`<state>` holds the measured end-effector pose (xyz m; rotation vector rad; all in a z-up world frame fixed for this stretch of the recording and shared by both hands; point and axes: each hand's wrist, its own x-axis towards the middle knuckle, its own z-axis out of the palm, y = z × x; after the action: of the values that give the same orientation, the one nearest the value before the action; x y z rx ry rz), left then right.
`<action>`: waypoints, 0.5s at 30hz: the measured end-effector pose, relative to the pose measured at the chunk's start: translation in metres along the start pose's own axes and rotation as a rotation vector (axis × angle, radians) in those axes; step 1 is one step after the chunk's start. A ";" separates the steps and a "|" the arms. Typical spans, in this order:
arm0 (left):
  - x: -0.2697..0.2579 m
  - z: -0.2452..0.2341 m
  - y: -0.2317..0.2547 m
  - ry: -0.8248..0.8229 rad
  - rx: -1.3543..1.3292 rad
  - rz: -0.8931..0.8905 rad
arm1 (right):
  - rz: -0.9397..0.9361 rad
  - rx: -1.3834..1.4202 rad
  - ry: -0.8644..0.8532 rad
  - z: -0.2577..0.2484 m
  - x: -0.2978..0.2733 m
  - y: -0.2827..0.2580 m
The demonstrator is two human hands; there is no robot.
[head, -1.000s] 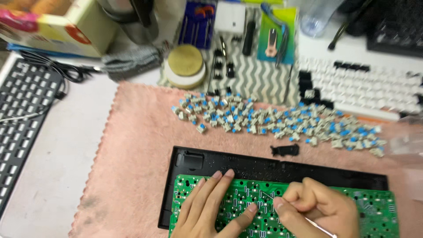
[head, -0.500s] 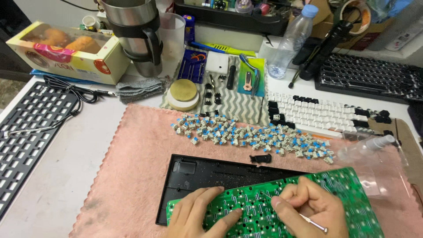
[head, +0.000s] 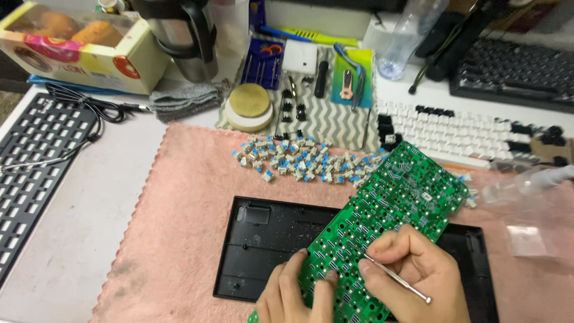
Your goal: The person uses a small metal tool to scrape and clean the surface of a green keyboard circuit board. The person holds the board steady with one hand while using the tool with the other to remove debris from the PCB.
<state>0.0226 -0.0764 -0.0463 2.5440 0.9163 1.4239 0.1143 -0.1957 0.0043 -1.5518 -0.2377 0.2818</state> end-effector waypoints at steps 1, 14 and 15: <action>-0.004 0.003 0.001 0.023 0.017 -0.005 | 0.004 0.007 -0.008 0.001 -0.001 0.005; -0.006 -0.009 -0.054 -0.297 -0.237 0.372 | -0.195 -0.844 0.024 0.043 -0.017 -0.018; -0.004 -0.014 -0.049 -0.313 -0.213 0.283 | -0.170 -0.922 0.072 0.045 -0.019 -0.015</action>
<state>-0.0127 -0.0414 -0.0583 2.6983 0.3493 1.0609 0.0823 -0.1593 0.0206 -2.4269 -0.4816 -0.0416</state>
